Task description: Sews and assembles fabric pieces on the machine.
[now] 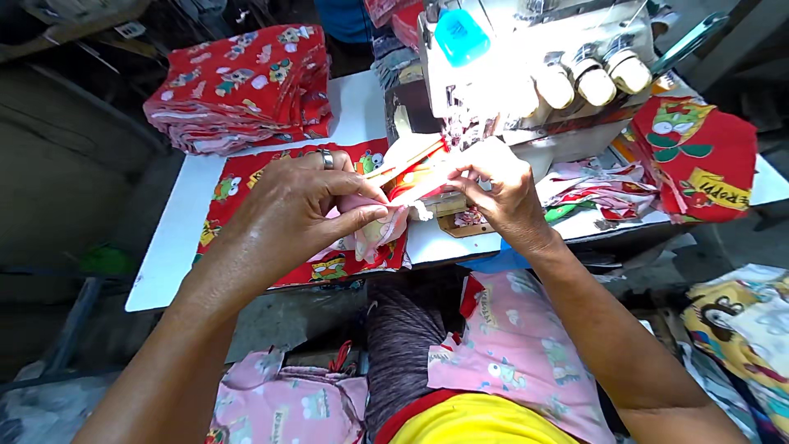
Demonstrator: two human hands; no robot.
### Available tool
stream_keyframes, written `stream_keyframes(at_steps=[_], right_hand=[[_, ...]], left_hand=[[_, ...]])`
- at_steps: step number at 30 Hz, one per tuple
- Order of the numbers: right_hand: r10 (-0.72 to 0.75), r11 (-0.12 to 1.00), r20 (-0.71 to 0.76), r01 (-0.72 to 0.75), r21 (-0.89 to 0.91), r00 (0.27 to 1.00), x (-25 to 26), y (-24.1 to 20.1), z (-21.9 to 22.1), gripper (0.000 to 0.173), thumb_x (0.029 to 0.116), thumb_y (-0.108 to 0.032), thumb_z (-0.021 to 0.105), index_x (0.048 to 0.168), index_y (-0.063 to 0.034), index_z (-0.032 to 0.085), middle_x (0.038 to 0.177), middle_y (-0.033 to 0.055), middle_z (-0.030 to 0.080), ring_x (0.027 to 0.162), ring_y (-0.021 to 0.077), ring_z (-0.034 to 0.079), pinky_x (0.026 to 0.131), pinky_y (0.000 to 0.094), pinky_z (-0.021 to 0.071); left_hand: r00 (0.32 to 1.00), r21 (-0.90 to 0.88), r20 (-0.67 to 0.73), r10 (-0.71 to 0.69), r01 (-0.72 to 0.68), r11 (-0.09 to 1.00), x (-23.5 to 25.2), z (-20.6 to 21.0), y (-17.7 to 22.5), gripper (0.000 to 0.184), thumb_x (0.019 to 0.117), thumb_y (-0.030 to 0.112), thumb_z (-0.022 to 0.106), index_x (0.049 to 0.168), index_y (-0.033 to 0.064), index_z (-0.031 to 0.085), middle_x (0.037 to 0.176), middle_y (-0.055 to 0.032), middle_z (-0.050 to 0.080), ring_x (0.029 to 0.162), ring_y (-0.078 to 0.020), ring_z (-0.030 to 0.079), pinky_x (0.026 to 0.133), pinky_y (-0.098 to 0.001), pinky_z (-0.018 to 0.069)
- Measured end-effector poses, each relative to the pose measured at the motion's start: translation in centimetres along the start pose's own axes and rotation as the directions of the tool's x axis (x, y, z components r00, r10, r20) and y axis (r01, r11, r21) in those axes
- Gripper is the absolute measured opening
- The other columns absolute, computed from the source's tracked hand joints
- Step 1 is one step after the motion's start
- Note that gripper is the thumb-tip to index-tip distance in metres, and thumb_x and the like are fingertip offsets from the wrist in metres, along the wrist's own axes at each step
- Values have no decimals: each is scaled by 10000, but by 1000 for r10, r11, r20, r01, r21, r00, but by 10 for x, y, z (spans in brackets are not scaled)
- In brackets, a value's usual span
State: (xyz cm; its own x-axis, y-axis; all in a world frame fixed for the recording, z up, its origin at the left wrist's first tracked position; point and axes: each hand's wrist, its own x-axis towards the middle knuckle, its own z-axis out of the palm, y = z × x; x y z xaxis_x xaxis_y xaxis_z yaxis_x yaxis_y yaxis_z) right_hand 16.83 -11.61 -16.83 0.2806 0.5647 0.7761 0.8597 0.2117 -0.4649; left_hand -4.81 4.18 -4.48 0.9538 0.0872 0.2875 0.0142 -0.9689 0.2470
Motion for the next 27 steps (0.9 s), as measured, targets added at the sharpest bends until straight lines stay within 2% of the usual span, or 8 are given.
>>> stream_keyframes(at_steps=[5, 9, 11, 13, 16, 19, 22, 27], right_hand=[[-44, 994, 1, 44, -102, 999, -4, -6, -3, 130, 968, -97, 687, 1024, -15, 771, 979, 153, 720, 962, 268, 670, 870, 358, 525], [-109, 980, -13, 106, -167, 994, -3, -4, 0, 138, 986, -82, 660, 1025, -25, 780, 952, 152, 729, 928, 271, 674, 836, 358, 525], [-124, 979, -17, 119, -166, 992, -3, -2, 1, 144, 992, -83, 653, 1016, -26, 784, 936, 154, 730, 918, 271, 674, 827, 355, 524], [-94, 986, 27, 97, -134, 995, -5, -5, -4, 147, 990, -95, 655, 1029, -23, 777, 982, 156, 719, 968, 280, 663, 864, 365, 517], [-66, 995, 70, 71, -68, 995, -5, -8, -11, 128, 965, -106, 686, 1006, -27, 778, 1022, 152, 700, 1013, 270, 643, 899, 353, 507], [-51, 997, 67, 55, -61, 996, -5, -8, -14, 111, 948, -109, 710, 994, -33, 776, 1009, 150, 718, 998, 266, 660, 903, 367, 510], [-35, 995, 69, 41, -87, 997, -4, -7, -14, 106, 942, -116, 716, 978, -28, 763, 963, 140, 703, 919, 254, 652, 835, 354, 514], [-58, 992, 89, 67, -104, 994, 0, -9, -13, 169, 965, -106, 690, 1094, -68, 791, 996, 139, 703, 974, 269, 647, 871, 362, 506]], left_hand=[[1000, -7, 3, 0, 0, 1000, -1, 2, 2, 228, 948, 367, 648, 967, 185, 785, 813, 79, 525, 685, 27, 436, 611, -168, 331], [1000, 30, -13, -21, 21, 999, 1, 1, 1, 245, 951, 382, 640, 989, 187, 784, 835, 68, 552, 702, 3, 465, 642, -200, 358], [999, 30, -17, -35, 36, 999, 1, -1, 1, 253, 956, 393, 638, 996, 189, 783, 840, 64, 557, 723, -13, 475, 667, -223, 365], [1000, 18, -16, -27, 27, 999, 0, -1, -1, 242, 954, 392, 642, 986, 202, 788, 824, 75, 543, 707, -8, 456, 655, -220, 351], [1000, 9, -3, 5, -5, 1000, -2, 0, 2, 221, 941, 371, 657, 960, 200, 795, 816, 78, 525, 687, 17, 442, 617, -175, 337], [999, 40, 32, 22, -23, 999, -4, 4, 10, 211, 937, 375, 651, 963, 226, 798, 816, 85, 535, 675, 4, 465, 596, -188, 367], [997, 63, 68, 18, -22, 998, -7, 6, 16, 219, 946, 383, 639, 1002, 248, 802, 855, 64, 582, 689, -38, 530, 602, -234, 420], [995, 52, 88, 54, -59, 997, -10, 8, 17, 202, 958, 349, 655, 1033, 237, 805, 895, 39, 591, 684, -57, 525, 587, -247, 391]])
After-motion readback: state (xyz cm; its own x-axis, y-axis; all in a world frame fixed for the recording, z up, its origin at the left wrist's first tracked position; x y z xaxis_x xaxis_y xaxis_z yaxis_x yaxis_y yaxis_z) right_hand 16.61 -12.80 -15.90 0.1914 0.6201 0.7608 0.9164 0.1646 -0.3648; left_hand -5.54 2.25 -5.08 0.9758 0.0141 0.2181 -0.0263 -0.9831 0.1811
